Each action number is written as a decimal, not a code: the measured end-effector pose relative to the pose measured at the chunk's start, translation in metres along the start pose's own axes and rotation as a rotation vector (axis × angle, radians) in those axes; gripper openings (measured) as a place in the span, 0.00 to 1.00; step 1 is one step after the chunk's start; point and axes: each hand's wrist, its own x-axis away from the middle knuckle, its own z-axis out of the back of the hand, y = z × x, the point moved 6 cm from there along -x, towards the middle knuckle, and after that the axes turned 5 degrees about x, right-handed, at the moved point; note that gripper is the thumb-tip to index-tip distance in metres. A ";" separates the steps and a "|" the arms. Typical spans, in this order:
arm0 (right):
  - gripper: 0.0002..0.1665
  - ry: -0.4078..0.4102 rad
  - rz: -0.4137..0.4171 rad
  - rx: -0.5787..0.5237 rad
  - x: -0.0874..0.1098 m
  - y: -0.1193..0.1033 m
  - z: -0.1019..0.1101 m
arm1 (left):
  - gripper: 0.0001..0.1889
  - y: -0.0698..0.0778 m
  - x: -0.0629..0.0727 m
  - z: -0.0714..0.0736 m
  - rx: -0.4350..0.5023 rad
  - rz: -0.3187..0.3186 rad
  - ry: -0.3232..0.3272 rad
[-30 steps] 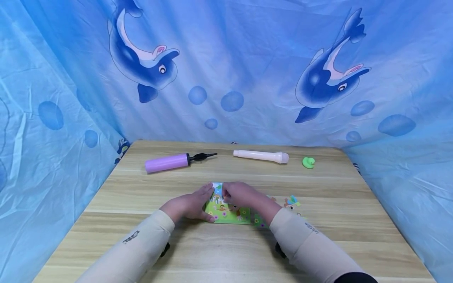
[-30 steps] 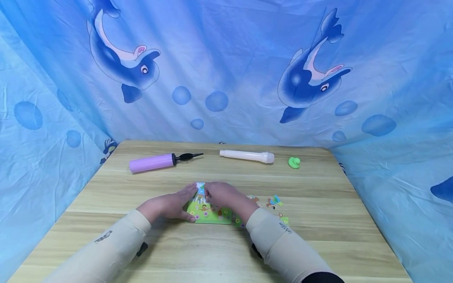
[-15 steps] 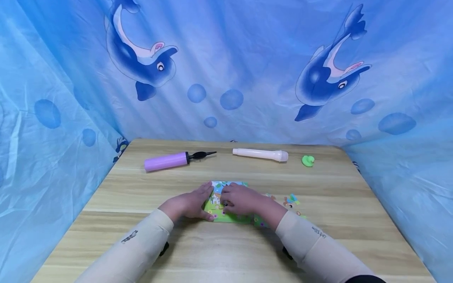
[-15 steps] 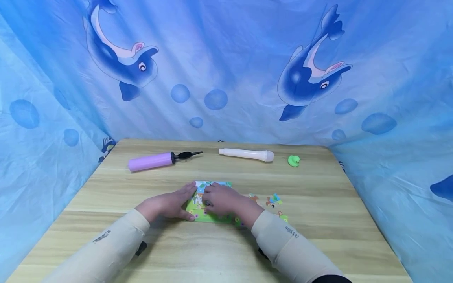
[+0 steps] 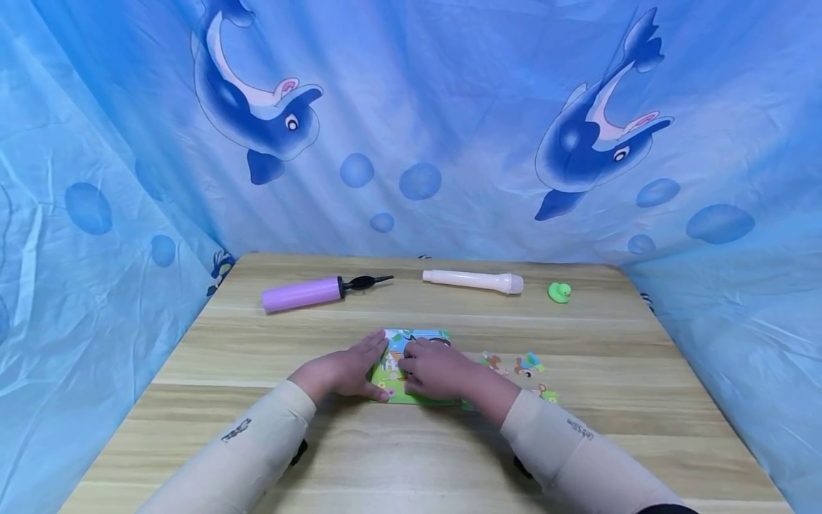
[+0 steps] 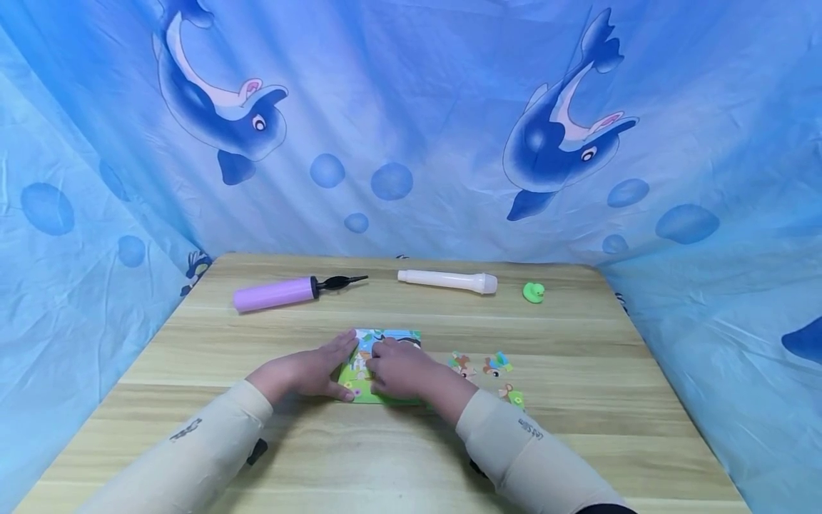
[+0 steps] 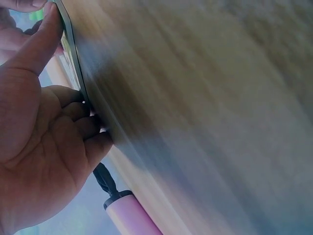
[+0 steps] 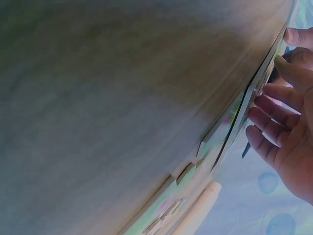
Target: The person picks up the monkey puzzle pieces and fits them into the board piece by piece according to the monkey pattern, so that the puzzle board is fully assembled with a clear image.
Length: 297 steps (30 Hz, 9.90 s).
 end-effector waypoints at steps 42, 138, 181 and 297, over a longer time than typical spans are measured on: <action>0.10 0.046 -0.074 -0.107 -0.021 0.006 -0.005 | 0.57 0.001 0.001 -0.001 0.014 0.006 -0.003; 0.13 -0.034 -0.300 -0.803 0.008 0.064 -0.004 | 0.54 0.004 0.000 0.003 -0.036 -0.028 0.027; 0.12 -0.015 -0.358 -0.533 -0.007 0.054 -0.014 | 0.54 0.003 0.001 0.002 -0.047 -0.026 0.026; 0.24 -0.013 -0.210 -0.271 0.050 0.042 -0.006 | 0.53 0.002 0.000 -0.001 0.028 0.008 0.054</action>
